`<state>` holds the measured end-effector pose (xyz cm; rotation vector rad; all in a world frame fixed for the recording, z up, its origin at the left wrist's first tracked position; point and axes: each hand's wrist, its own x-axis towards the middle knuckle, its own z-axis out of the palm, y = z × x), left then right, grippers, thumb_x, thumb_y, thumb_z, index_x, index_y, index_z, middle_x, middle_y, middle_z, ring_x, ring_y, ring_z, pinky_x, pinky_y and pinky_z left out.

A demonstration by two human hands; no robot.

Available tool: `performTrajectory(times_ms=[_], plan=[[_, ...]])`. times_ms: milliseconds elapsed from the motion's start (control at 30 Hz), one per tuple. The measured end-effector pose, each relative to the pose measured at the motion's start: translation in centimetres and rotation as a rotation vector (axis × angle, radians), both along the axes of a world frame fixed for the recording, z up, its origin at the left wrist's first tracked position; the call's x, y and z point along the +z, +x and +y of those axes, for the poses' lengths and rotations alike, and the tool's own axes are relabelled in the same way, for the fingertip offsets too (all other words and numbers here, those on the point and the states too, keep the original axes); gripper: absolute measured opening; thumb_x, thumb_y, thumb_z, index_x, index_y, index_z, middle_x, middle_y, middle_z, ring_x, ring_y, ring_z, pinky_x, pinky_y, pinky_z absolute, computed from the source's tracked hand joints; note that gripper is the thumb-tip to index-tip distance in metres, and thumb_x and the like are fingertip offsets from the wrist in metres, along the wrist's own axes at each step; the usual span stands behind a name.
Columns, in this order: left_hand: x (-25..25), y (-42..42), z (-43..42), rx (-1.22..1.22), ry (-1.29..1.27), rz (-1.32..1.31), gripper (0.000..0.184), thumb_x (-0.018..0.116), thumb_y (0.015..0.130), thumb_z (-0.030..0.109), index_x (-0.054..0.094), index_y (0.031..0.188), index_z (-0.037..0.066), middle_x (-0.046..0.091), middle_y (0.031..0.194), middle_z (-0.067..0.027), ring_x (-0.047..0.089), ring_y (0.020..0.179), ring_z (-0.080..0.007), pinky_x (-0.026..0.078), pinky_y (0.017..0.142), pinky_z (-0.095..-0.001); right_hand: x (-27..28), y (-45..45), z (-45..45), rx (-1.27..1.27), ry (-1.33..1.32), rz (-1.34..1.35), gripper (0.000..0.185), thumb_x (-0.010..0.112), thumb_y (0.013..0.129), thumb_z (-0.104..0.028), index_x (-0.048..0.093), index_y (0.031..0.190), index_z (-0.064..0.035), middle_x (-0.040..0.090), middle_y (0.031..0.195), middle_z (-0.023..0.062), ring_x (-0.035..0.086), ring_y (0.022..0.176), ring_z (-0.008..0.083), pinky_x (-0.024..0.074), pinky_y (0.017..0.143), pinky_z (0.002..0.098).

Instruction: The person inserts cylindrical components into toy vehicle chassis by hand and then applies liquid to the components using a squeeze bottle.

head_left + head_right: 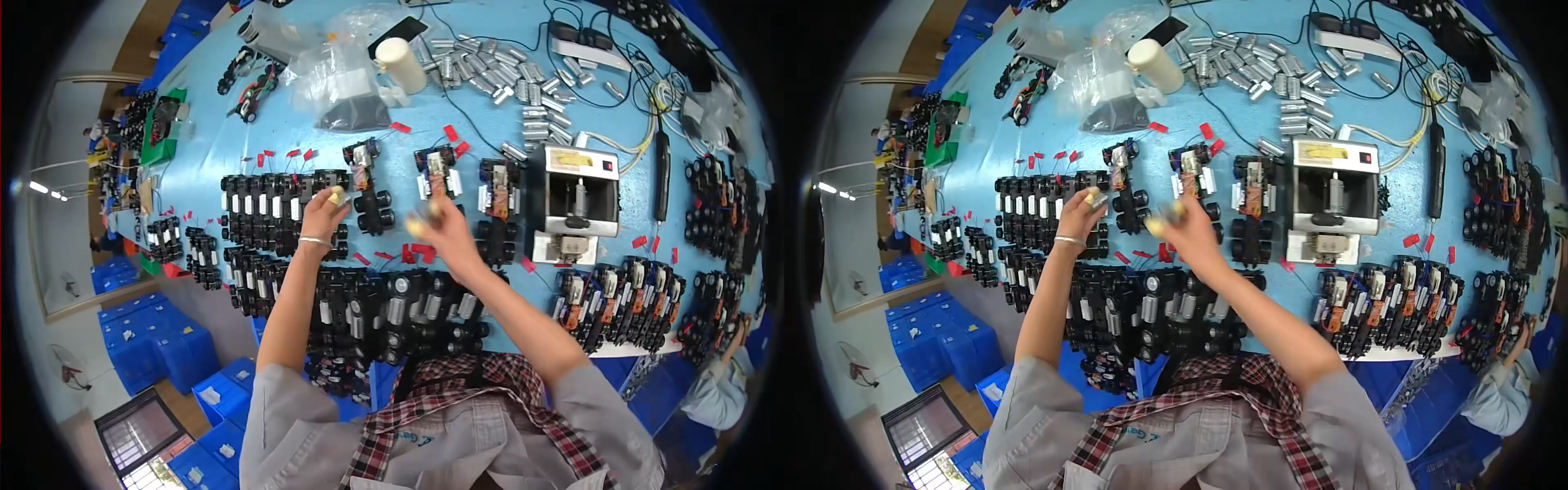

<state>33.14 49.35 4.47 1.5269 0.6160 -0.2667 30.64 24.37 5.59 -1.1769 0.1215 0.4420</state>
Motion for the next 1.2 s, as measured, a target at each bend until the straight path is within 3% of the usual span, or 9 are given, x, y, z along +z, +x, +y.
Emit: performTrajectory(times_ms=[100, 200, 333, 633, 733, 767, 900, 1000, 1200], plan=[[-1.0, 1.4, 1.8, 0.188, -0.202, -0.128, 0.028, 0.047, 0.088, 0.016, 0.048, 0.111, 0.0, 0.054, 0.101, -0.0075, 0.054, 0.09, -0.0158, 0.047, 0.08, -0.0276, -2.3, 5.7, 7.9, -0.18, -0.423, -0.089, 0.022, 0.06, 0.077, -0.013, 0.045, 0.087, -0.0004, 0.056, 0.08, 0.0073, 0.051, 0.07, 0.0143, 0.0396, 0.061, 0.0281], [-3.1, 3.5, 0.3, 0.295, -0.061, -0.084, 0.029, 0.046, 0.089, 0.015, 0.047, 0.114, 0.001, 0.053, 0.104, -0.0072, 0.053, 0.092, -0.0155, 0.046, 0.079, -0.027, -5.5, 8.6, 12.3, -0.344, -0.484, -0.031, 0.019, 0.057, 0.078, -0.012, 0.045, 0.084, 0.0018, 0.054, 0.076, 0.0071, 0.05, 0.068, 0.0137, 0.0394, 0.06, 0.0276], [-3.7, 3.5, -0.8, 0.271, 0.002, -0.119, 0.032, 0.045, 0.089, 0.015, 0.045, 0.118, 0.001, 0.053, 0.106, -0.0063, 0.053, 0.093, -0.0144, 0.045, 0.08, -0.0261, -8.2, 8.4, 12.7, -0.335, -0.423, 0.057, 0.027, 0.06, 0.076, -0.018, 0.047, 0.086, 0.0035, 0.055, 0.075, 0.0144, 0.054, 0.069, 0.025, 0.0412, 0.062, 0.035], [-3.8, 2.4, -0.7, 0.112, -0.002, -0.038, 0.035, 0.045, 0.089, 0.014, 0.042, 0.122, 0.002, 0.053, 0.109, -0.0044, 0.051, 0.096, -0.011, 0.043, 0.081, -0.0253, -9.5, 8.1, 11.8, 0.0, -0.602, -0.039, 0.019, 0.053, 0.077, -0.014, 0.047, 0.088, -0.0001, 0.055, 0.075, 0.0177, 0.054, 0.071, 0.0344, 0.0412, 0.064, 0.0391], [-3.2, 2.6, -1.1, 0.113, -0.068, -0.065, 0.034, 0.044, 0.089, 0.012, 0.042, 0.122, 0.003, 0.053, 0.108, -0.0047, 0.053, 0.096, -0.0119, 0.043, 0.08, -0.0255, -9.4, 9.4, 11.4, 0.075, -0.61, -0.135, 0.015, 0.053, 0.078, -0.01, 0.044, 0.083, -0.0003, 0.046, 0.064, 0.0056, 0.043, 0.06, 0.0138, 0.037, 0.055, 0.0304], [-2.8, 2.9, -1.3, 0.111, -0.098, -0.085, 0.034, 0.044, 0.089, 0.011, 0.042, 0.122, 0.003, 0.054, 0.108, -0.0048, 0.053, 0.095, -0.0124, 0.043, 0.08, -0.0257, -9.1, 9.2, 10.8, 0.059, -0.614, -0.132, 0.015, 0.053, 0.078, -0.01, 0.044, 0.083, -0.0003, 0.046, 0.064, 0.0056, 0.043, 0.06, 0.0138, 0.037, 0.055, 0.0304], [-2.4, 2.6, -2.2, 0.118, -0.399, 0.027, 0.034, 0.043, 0.089, 0.009, 0.042, 0.122, 0.003, 0.055, 0.106, -0.0055, 0.055, 0.093, -0.0142, 0.043, 0.079, -0.0265, -8.2, 7.0, 9.5, -0.094, -0.613, 0.033, 0.018, 0.052, 0.078, -0.009, 0.043, 0.09, 0.0002, 0.048, 0.066, 0.0086, 0.047, 0.061, 0.017, 0.0393, 0.058, 0.0319], [-5.1, 2.8, -3.0, 0.25, -0.471, 0.046, 0.034, 0.044, 0.088, 0.008, 0.042, 0.121, 0.002, 0.055, 0.106, -0.0057, 0.055, 0.092, -0.0145, 0.044, 0.079, -0.0272, -7.8, 5.6, 8.7, -0.214, -0.707, -0.04, 0.022, 0.051, 0.078, -0.011, 0.042, 0.095, -0.0007, 0.057, 0.079, 0.019, 0.056, 0.077, 0.0364, 0.0416, 0.066, 0.042], [-6.8, 3.5, -2.5, 0.394, -0.41, 0.058, 0.031, 0.048, 0.087, 0.009, 0.046, 0.117, 0.003, 0.056, 0.103, -0.0051, 0.055, 0.086, -0.0123, 0.044, 0.074, -0.0261, -7.6, 5.8, 7.9, -0.156, -0.69, -0.065, 0.022, 0.051, 0.079, -0.01, 0.04, 0.096, 0.0004, 0.057, 0.08, 0.0201, 0.056, 0.076, 0.0371, 0.0417, 0.066, 0.0432]])
